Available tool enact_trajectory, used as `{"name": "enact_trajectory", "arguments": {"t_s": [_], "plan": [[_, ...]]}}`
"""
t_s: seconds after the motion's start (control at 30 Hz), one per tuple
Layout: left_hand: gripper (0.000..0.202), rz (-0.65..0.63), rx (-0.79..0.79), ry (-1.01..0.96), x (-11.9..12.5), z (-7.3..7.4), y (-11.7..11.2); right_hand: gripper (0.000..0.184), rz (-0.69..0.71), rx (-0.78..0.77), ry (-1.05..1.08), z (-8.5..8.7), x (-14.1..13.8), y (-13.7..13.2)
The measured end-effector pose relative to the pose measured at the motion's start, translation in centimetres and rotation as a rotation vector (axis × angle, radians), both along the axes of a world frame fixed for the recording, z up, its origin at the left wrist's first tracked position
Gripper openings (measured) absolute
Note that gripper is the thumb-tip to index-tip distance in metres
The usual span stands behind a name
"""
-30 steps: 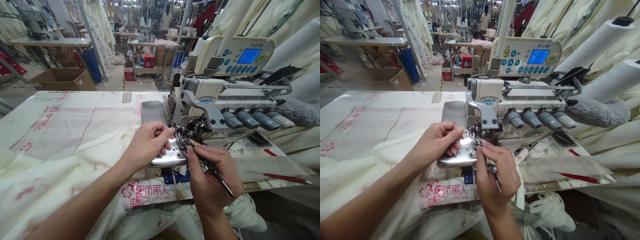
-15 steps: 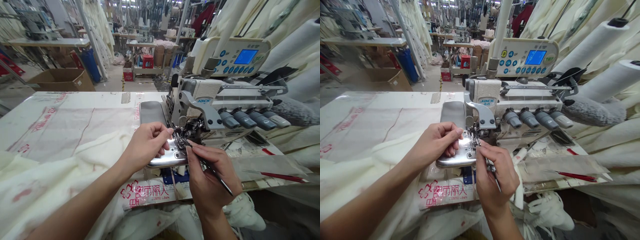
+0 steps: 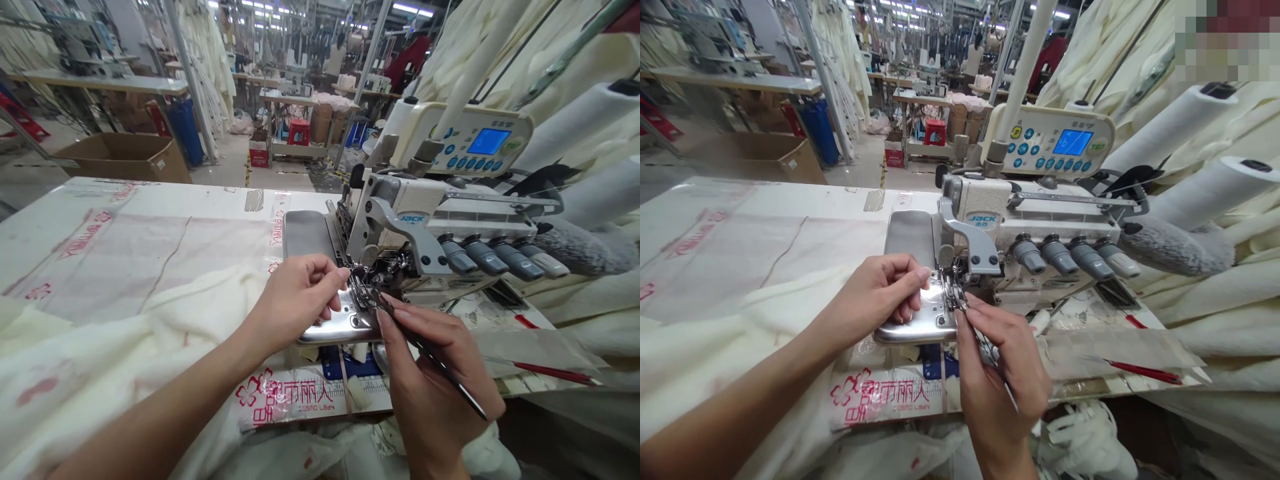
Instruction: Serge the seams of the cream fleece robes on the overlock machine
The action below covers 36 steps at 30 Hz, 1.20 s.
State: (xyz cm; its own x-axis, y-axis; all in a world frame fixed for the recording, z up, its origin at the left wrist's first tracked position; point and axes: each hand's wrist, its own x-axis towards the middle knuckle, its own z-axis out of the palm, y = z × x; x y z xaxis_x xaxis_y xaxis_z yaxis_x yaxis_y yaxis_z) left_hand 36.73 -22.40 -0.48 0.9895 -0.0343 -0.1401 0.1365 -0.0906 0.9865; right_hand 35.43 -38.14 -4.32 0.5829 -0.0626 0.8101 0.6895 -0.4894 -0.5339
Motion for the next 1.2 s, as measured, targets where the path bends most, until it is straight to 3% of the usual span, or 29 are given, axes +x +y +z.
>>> {"name": "enact_trajectory", "arguments": {"t_s": [0.23,0.4,0.6,0.87,1.2], "plan": [[0.028,-0.02,-0.016,0.013,-0.1,-0.2,0.2,0.023,0.023,-0.016,-0.004,0.8,-0.1,-0.4],[0.026,-0.027,-0.031,0.002,-0.1,-0.3,0.4,0.025,0.101,-0.161,-0.01,1.2,0.6,-0.5],[0.03,-0.042,-0.043,-0.006,0.0,-0.7,0.6,0.022,0.164,-0.354,0.017,2.9,1.3,-1.5],[0.029,-0.053,-0.066,-0.008,0.0,-0.9,0.7,0.022,0.075,-0.207,-0.076,3.0,0.8,-1.1],[0.03,-0.055,-0.065,-0.013,-0.2,-0.8,0.8,0.023,0.115,-0.254,0.014,1.8,1.1,-1.8]]}}
